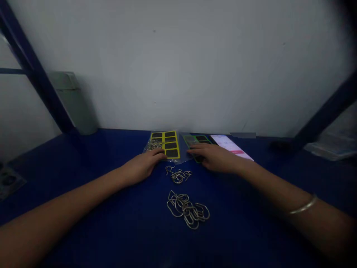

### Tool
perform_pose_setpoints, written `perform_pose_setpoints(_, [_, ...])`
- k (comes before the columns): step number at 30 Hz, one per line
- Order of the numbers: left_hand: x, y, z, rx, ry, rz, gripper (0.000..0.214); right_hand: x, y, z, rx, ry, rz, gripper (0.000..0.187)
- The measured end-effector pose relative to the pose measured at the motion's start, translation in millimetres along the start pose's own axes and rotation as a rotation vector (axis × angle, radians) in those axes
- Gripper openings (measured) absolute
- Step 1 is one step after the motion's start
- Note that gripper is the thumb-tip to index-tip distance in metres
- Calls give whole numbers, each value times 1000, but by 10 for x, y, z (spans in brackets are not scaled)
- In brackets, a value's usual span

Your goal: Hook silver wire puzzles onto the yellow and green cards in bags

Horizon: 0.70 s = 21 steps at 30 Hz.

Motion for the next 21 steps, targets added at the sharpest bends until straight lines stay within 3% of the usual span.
perform_pose_setpoints(4, [-21,41,-14,-92,52,-110,23,38,-3,5,36,34,-1,44])
perform_pose_setpoints(11, [-13,178,-74,-179,-27,-95,24,110,9,52,67,110,-13,32])
perform_pose_setpoints(16, [43,145,-66,-220,-39,-32,33,-5,-16,77,79,167,-3,31])
perform_pose_setpoints(21, [72,41,-31,-163,-53,-16,40,-98,-60,205,54,186,13,29])
Point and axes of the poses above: each hand's wrist, its own z-axis away from the middle knuckle, its own x-axis out of the palm, y = z × x, the point moved 1 cm from there along -z, towards the middle knuckle, and after that the axes turned 13 degrees about x, right-handed, at the moved point
